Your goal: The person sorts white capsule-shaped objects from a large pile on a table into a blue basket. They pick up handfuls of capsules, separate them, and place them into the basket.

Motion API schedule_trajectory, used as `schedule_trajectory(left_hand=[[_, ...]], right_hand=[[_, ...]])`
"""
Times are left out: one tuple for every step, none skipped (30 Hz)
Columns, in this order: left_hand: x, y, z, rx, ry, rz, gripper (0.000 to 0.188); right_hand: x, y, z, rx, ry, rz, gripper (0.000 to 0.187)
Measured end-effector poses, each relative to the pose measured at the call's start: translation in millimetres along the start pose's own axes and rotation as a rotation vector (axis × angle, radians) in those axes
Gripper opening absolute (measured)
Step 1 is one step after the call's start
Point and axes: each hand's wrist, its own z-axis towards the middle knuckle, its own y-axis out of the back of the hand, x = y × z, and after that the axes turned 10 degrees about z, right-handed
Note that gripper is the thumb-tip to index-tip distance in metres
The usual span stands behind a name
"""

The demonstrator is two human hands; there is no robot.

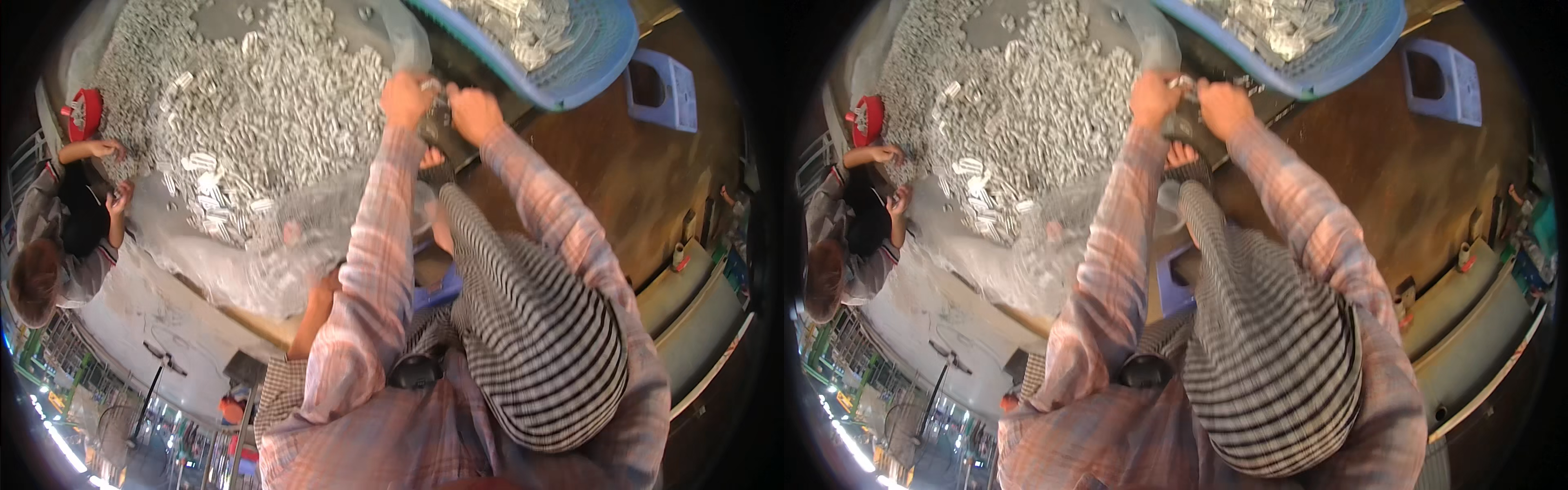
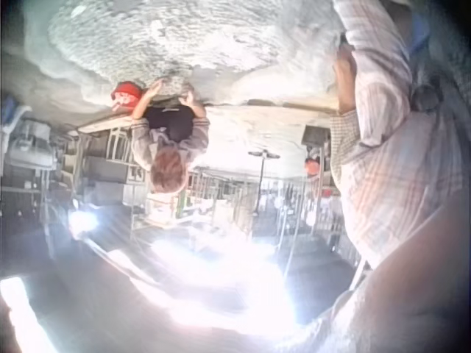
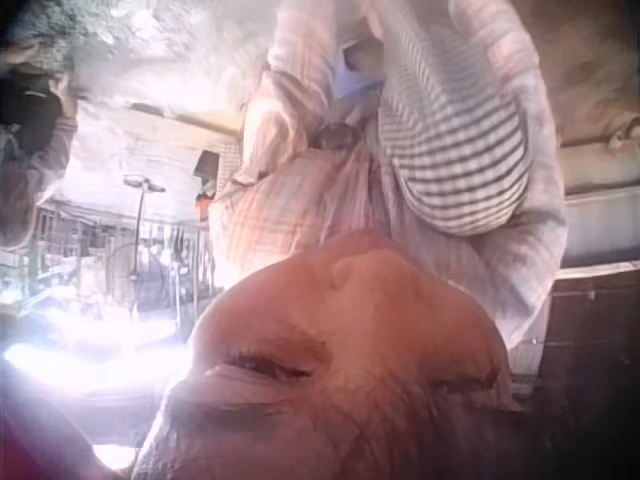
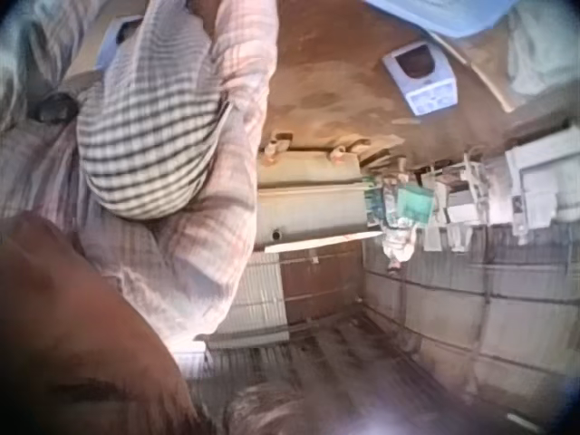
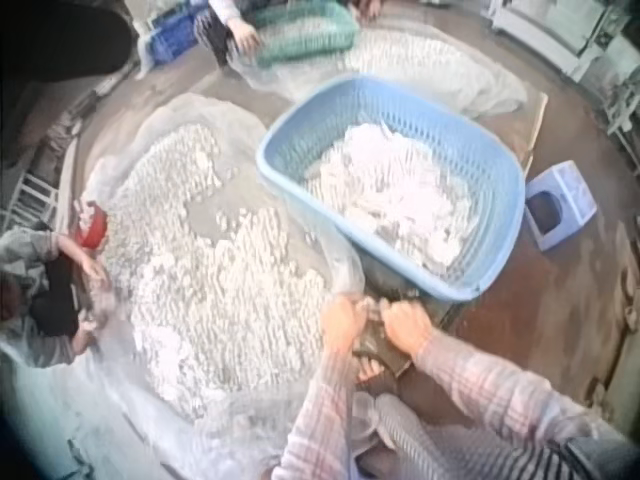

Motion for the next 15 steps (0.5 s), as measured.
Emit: schedule_trajectory(left_hand=[[-5,1,19,-0.060,-0.043,0.001,0.027],[11,-7,-36,0.067,0.076,0.006,0.029],[-3,4,-29,0.046,0.067,-0.011,0.030],[-5,9,-26,0.039,0.089,-0.017,0.032],[2,16,-22,0.007,0.048,-0.028,0.031],[6,19,-25,0.010,0.013,-0.043,0.030],[7,25,-25,0.008,-0.032,-0.054,0.028],[9,40,-28,0.034,-0.166,-0.247,0.027],[9,56,-37,0.068,-0.300,-0.438,0.026],[-4,84,-51,-0.091,-0.312,-0.582,0.025],[-38,114,-58,-0.221,-0.336,-0.754,0.024],[-69,138,-60,-0.236,-0.361,-0.810,0.026],[-90,160,-61,-0.287,-0.385,-0.848,0.029],[-107,169,-52,-0.300,-0.536,-0.788,0.035],[-120,172,-38,-0.318,-0.673,-0.714,0.042]], right_hand=[[-10,2,10,-0.070,0.024,0.016,0.034],[14,-6,-51,0.053,0.042,0.094,0.017],[17,15,-53,0.002,0.049,0.047,0.018],[23,26,-58,-0.172,0.142,0.198,0.021],[38,51,-59,-0.332,0.245,0.325,0.019],[46,75,-68,-0.506,0.305,0.364,0.018],[47,100,-73,-0.692,0.364,0.401,0.018],[44,127,-75,-0.855,0.387,0.478,0.016],[40,145,-69,-0.993,0.446,0.621,0.020],[39,159,-60,-1.125,0.530,0.764,0.024],[27,178,-53,-1.140,0.378,0.620,0.025],[15,195,-46,-1.146,0.225,0.481,0.027],[8,208,-34,-1.131,0.094,0.376,0.030],[5,215,-22,-1.012,0.091,0.168,0.036],[1,217,-8,-0.886,0.095,-0.027,0.043]])
